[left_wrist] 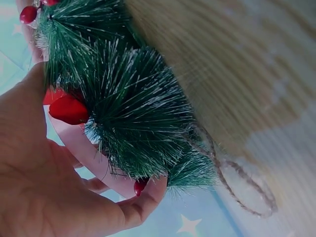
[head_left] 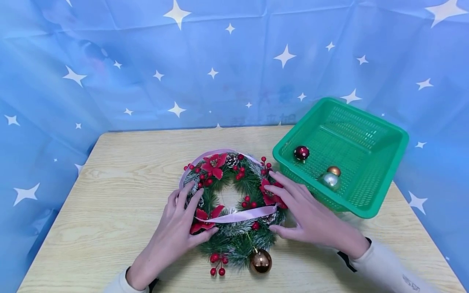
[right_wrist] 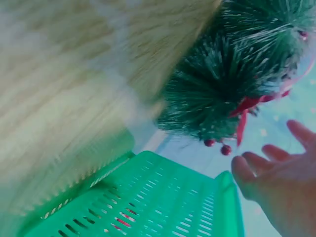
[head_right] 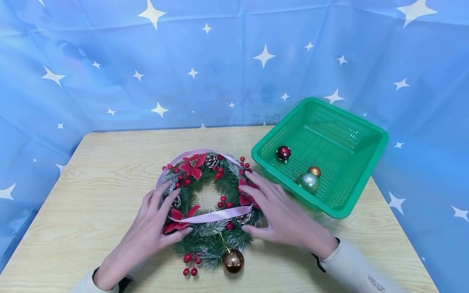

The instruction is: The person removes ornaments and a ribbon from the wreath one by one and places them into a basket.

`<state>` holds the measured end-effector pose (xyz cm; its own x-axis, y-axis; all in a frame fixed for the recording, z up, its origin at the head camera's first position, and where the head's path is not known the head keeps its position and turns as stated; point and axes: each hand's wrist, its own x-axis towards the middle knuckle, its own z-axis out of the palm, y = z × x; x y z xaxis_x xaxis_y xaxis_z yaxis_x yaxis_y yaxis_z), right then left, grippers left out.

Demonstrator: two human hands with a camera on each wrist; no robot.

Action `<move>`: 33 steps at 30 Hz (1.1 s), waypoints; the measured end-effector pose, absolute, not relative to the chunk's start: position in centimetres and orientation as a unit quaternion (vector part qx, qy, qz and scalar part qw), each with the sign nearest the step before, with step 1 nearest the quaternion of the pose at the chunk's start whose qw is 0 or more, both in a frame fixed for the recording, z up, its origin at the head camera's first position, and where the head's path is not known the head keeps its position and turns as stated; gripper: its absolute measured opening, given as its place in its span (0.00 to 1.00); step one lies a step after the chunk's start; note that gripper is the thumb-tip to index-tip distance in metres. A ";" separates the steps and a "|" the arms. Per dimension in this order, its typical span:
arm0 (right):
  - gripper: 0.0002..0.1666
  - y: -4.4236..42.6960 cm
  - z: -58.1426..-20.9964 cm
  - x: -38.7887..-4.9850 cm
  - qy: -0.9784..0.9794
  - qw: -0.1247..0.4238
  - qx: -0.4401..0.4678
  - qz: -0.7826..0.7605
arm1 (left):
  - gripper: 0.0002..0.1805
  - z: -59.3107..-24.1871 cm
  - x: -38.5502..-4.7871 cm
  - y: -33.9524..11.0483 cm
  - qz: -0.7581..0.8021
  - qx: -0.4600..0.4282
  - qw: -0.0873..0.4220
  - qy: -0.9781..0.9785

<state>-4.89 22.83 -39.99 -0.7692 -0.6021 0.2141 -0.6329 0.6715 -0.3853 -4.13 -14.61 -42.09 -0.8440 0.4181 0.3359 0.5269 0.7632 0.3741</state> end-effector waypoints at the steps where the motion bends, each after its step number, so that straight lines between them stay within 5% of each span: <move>1: 0.58 22.8 -40.0 -4.6 -0.912 0.043 0.343 0.220 | 0.55 -42.1 -4.1 -14.6 -0.232 -0.252 0.118 -0.932; 14: 0.54 21.8 -40.3 -1.0 -0.886 0.103 0.376 0.250 | 0.55 -42.3 -3.6 -14.2 -0.235 -0.239 0.128 -0.933; 33: 0.40 21.2 -41.7 3.2 -0.879 0.085 0.356 0.307 | 0.57 -42.3 -3.3 -13.9 -0.226 -0.229 0.121 -0.939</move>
